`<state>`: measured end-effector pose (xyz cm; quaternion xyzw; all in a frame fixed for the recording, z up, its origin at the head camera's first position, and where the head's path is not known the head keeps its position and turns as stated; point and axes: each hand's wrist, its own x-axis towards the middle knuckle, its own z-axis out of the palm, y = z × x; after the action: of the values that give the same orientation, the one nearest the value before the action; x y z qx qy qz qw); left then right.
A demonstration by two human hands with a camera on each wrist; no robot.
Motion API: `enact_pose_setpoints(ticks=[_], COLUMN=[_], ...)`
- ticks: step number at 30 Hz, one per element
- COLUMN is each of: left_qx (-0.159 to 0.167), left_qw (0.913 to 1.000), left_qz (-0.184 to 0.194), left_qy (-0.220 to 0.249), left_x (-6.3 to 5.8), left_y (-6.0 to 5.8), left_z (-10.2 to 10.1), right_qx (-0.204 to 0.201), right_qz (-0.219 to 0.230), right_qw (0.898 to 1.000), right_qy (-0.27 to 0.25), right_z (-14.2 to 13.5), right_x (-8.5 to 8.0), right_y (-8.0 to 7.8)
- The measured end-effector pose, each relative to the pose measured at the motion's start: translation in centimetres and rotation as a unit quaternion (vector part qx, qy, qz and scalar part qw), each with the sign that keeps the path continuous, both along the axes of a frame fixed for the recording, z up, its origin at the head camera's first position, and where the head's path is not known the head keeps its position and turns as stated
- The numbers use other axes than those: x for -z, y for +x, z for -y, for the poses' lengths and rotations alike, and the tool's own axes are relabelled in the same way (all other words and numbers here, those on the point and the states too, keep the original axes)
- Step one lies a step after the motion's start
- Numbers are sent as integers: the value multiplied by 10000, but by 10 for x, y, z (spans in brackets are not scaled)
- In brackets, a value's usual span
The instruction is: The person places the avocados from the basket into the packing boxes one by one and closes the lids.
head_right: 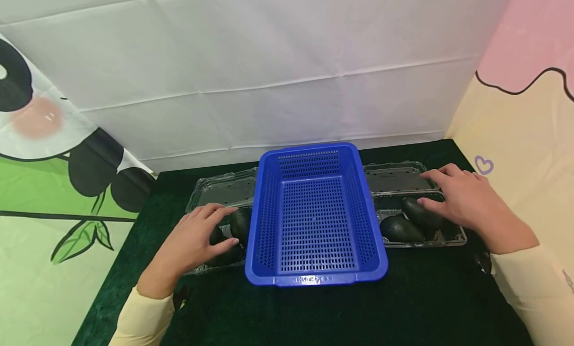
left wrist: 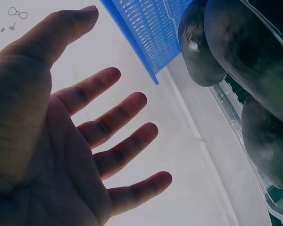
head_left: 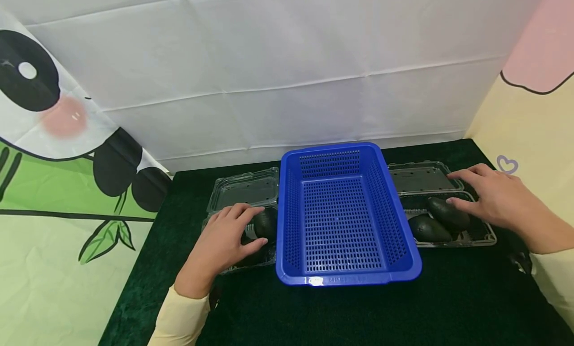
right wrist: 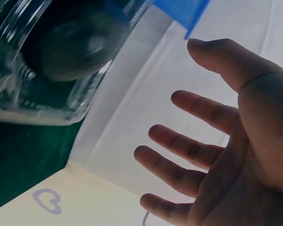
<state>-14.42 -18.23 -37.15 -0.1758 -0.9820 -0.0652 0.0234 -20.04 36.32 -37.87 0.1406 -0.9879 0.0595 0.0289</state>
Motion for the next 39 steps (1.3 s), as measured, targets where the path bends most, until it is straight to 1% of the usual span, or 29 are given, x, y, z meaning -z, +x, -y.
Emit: enact_pose_setpoints(ticks=[5,12,19,24,29,34,39], left_qx=[-52,-97,-72,-59,-56,-57,-93], left_qw=[10000,9999,10000,10000,10000,10000,9999], left_qz=[21,60,39,5,28,58,83], left_qy=[-27,-48,-40,-35,-44,-45,-49], left_x=[0,0,1,1,0,0,1], left_y=[1,1,3,4,3,3,3], left_z=[1,2,3,4,4,3,4], right_qx=[153,41,115,109,140,51,63], right_qz=[265,707,1143,1327,1539,1628,1647], right_qw=[9995,9973,9930,9897,9845,9803,9766], right_qy=[38,-167,-283,-525,-833,-1115,-1383], right_z=[-11,-25,-35,-38,-41,-44,-46], right_x=[8,19,33,40,44,46,46], right_y=[-13,-33,-48,-51,-51,-50,-49])
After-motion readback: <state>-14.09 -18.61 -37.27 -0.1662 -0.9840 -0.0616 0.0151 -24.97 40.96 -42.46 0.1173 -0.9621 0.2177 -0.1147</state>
